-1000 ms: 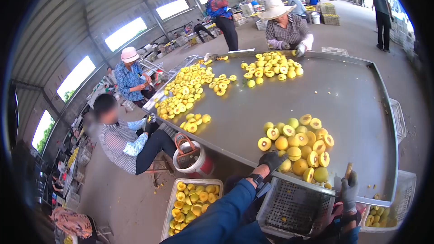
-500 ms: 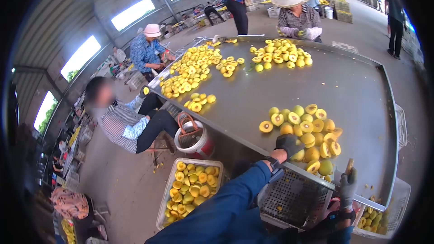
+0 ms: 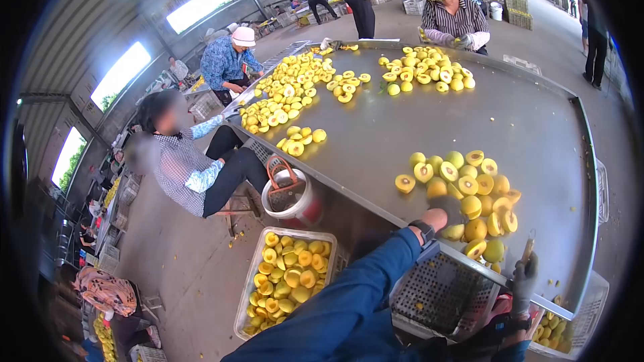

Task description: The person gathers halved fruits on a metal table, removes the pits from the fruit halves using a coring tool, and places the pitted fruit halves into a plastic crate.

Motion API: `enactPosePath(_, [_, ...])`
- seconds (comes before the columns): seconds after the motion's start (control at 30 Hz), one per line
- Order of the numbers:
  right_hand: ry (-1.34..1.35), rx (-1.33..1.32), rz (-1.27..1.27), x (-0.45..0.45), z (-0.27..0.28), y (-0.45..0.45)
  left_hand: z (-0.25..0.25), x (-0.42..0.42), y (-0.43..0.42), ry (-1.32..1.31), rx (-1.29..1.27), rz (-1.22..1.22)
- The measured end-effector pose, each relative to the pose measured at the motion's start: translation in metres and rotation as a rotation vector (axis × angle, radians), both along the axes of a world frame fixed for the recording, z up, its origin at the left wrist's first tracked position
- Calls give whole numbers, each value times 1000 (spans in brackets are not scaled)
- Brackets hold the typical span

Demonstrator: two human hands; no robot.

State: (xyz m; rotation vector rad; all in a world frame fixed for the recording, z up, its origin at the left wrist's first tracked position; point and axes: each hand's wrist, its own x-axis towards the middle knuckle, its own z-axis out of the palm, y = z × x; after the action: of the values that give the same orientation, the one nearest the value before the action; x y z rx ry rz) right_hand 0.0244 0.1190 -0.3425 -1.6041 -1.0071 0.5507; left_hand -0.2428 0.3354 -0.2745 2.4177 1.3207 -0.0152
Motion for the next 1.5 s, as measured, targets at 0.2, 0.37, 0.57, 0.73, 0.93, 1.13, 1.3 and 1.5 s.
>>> enactPosePath(0.2, [11,-18,-42,1,-4,0,-12,-9,0,-65,-8,11])
enactPosePath(0.37, [26,29,-42,5,-13,3,-31,-28,-6,-370,-59,186])
enactPosePath(0.57, [104,62,-14,8,-17,4,-48,-46,17,-482,-325,303])
enactPosePath(0.73, [170,-39,-36,-13,20,-6,-35,-70,-2,-1740,-863,509])
enactPosePath(0.93, [141,46,-48,-6,26,-9,46,-99,-72,-1856,-837,321])
enactPosePath(1.13, [350,-7,-94,-49,82,-18,46,-109,-104,-1729,-524,241])
enactPosePath(1.3, [552,-12,89,-137,119,-31,45,-106,-130,-1431,-189,214])
enactPosePath(1.5, [510,-143,215,-155,92,-57,59,-141,-150,-1812,-718,267])
